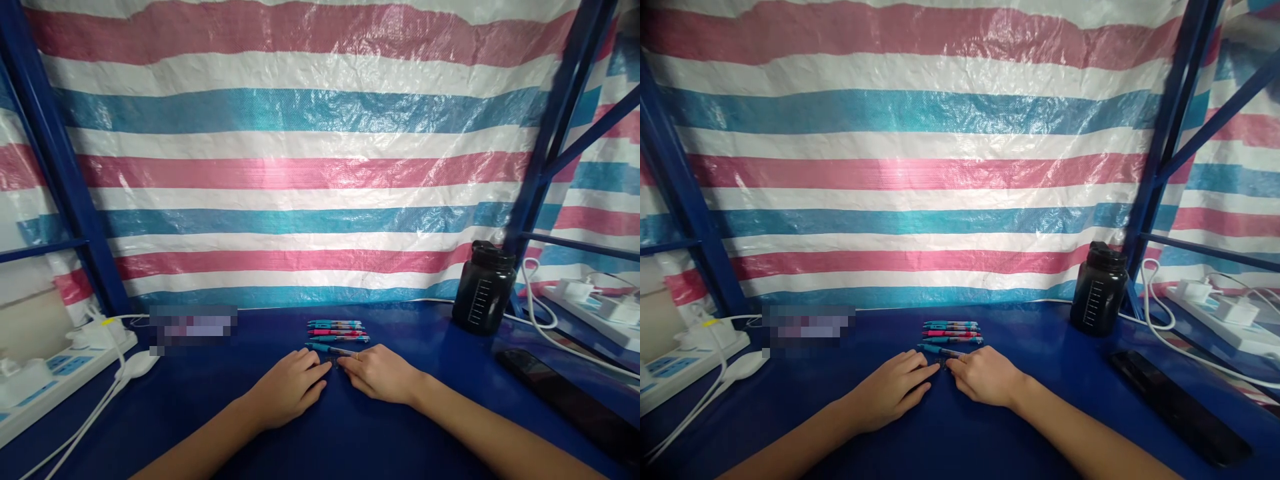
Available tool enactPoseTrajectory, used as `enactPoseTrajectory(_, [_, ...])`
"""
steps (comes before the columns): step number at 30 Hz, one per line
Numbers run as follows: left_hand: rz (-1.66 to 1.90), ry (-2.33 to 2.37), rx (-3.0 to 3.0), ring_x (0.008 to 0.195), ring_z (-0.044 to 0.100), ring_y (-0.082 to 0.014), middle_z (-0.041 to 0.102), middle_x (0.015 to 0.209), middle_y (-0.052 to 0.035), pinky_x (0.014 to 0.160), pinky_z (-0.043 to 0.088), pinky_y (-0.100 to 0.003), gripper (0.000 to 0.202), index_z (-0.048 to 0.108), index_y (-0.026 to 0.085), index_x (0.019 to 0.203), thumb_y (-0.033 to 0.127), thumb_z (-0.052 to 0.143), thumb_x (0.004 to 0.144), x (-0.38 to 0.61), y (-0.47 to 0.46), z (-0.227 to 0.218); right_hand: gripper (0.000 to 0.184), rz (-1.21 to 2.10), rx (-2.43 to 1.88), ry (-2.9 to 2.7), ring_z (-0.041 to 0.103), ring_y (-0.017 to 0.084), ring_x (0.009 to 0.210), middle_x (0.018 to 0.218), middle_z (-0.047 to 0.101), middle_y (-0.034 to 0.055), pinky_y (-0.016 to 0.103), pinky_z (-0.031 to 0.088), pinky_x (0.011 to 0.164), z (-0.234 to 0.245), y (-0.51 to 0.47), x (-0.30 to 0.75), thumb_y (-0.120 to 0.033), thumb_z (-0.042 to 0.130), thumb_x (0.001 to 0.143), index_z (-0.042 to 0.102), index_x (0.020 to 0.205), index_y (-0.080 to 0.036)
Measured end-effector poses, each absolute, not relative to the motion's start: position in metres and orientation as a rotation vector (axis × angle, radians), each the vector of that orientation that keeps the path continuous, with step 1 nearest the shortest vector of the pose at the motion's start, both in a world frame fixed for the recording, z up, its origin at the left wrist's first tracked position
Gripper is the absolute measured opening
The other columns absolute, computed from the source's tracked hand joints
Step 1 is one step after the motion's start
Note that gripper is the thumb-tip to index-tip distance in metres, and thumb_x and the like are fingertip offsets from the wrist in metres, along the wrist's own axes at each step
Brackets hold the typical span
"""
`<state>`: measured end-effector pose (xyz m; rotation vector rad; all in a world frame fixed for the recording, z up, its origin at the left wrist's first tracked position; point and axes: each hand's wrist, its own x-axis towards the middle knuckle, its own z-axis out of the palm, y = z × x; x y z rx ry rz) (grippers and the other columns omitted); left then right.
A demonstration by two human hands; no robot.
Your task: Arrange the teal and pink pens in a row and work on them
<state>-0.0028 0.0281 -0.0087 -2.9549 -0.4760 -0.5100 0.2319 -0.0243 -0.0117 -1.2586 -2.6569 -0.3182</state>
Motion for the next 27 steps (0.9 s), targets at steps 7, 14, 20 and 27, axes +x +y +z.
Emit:
enactPoseTrajectory(7, [-0.46,-0.499,-2.968,0.082,0.053,-0.0195,0.058,0.092,-0.0054,0.075,0.044,-0.032,0.029,0.059,0.02,0.118,0.025,0.039,0.098,-0.0027,0.0271,-0.0074,0.015,-0.339,-1.274,-2.669,0.063,0.016,0.063,0.079,0.068,0.0037,0.025,0.038,0.055,-0.011,-0.0247,0.2313,-0.018,0.042,0.094,0.057,0.095,-0.016])
enactPoseTrajectory(14, [-0.404,-0.554,-2.986,0.081,0.051,-0.019,0.057,0.089,-0.0034,0.072,0.041,-0.03,0.02,0.062,0.021,0.101,0.022,0.042,0.096,-0.0015,0.025,-0.0037,0.015,-0.302,-1.3,-2.65,0.063,0.016,0.064,0.079,0.068,0.0037,0.025,0.038,0.056,-0.0087,-0.0263,0.2295,-0.019,0.041,0.094,0.056,0.092,-0.017])
enactPoseTrajectory(20, [-0.44,-0.516,-2.974,0.08,0.051,-0.0186,0.057,0.088,-0.0036,0.072,0.04,-0.03,0.022,0.061,0.021,0.102,0.022,0.04,0.097,-0.0021,0.0252,-0.0046,0.018,-0.235,-1.299,-2.644,0.065,0.016,0.066,0.081,0.069,0.0038,0.025,0.039,0.058,-0.0086,-0.0256,0.2301,-0.021,0.042,0.095,0.058,0.09,-0.017])
enactPoseTrajectory(27, [-0.456,-0.503,-2.941,0.077,0.052,-0.0174,0.058,0.084,-0.0027,0.068,0.04,-0.029,0.02,0.06,0.019,0.091,0.019,0.04,0.096,-0.0014,0.0254,-0.0058,0.018,-0.146,-1.334,-2.579,0.066,0.016,0.071,0.085,0.07,0.0028,0.024,0.04,0.059,-0.0126,-0.0267,0.2238,-0.023,0.042,0.098,0.058,0.091,-0.018])
